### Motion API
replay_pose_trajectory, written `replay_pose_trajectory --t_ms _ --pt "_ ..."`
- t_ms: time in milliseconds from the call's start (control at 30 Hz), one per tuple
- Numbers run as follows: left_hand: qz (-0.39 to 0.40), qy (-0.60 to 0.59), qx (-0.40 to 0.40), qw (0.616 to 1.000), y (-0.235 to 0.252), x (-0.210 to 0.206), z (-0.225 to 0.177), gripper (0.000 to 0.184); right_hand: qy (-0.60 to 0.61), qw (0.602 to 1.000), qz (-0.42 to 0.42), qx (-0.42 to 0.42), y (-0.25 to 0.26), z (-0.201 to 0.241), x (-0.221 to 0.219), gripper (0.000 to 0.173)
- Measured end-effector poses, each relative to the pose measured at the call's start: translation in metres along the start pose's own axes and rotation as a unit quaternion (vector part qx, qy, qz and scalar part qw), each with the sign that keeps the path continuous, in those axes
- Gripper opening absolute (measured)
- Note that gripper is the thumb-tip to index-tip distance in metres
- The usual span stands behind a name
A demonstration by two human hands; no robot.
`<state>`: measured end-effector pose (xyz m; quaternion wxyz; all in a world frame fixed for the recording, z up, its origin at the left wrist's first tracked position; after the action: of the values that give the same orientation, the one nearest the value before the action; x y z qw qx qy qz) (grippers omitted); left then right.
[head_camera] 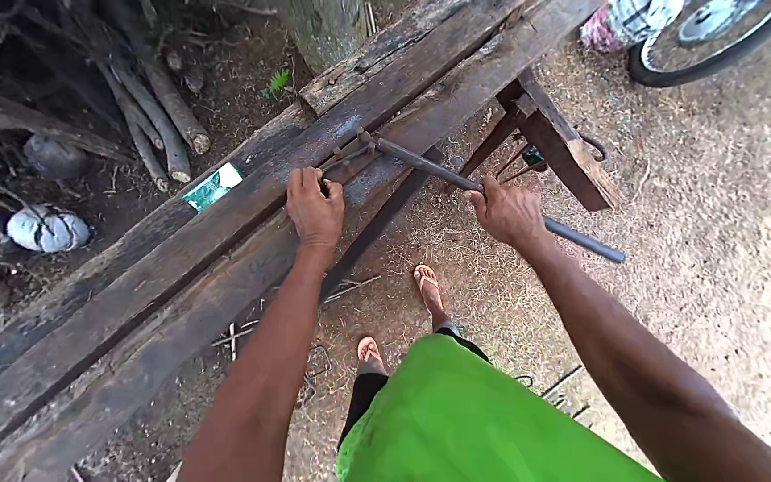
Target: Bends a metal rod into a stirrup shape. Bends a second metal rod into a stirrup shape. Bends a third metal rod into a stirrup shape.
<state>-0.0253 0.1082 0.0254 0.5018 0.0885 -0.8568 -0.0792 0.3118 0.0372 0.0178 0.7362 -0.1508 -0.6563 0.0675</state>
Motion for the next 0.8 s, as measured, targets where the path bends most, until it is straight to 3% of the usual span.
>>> replay_pose_trajectory --t_ms 200,267,367,467,667,800 --pt "0.047 -0.032 -0.009 0.998 -0.001 -0.001 -0.001 0.028 0.119 0.982 -0.018 -0.146 -0.082 0.066 -0.043 0.055" --pt "0.046 -0.045 -0.013 0.998 0.001 0.001 0.001 0.026 0.122 0.985 0.024 -0.117 -0.073 0.061 -0.042 0.054" --pt "0.043 -0.051 -0.021 0.998 0.001 0.003 0.000 0.024 0.098 0.989 0.109 -0.010 -0.056 0.046 -0.035 0.048" --pt "0.018 -0.049 -0.028 0.998 0.000 0.002 0.000 0.022 0.082 0.986 0.124 0.072 -0.043 0.034 -0.030 0.047" --pt "-0.013 -0.032 -0.030 0.999 -0.003 0.000 0.001 0.022 0.241 0.949 0.162 0.120 -0.036 0.028 -0.048 0.049" --pt "-0.031 -0.027 -0.025 0.999 -0.002 0.002 0.003 0.021 0.361 0.894 0.223 0.144 -0.031 0.024 -0.060 0.049"
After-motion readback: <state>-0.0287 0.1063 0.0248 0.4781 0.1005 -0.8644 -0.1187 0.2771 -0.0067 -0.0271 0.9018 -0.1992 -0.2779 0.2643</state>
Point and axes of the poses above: each hand's wrist, its own y-axis towards the middle knuckle, its own x-axis out of the back of the hand, z = x × y, the point moved 8 cm from there along y, towards the middle knuckle, and after that the axes turned 5 degrees about z, right-handed, at the moved point
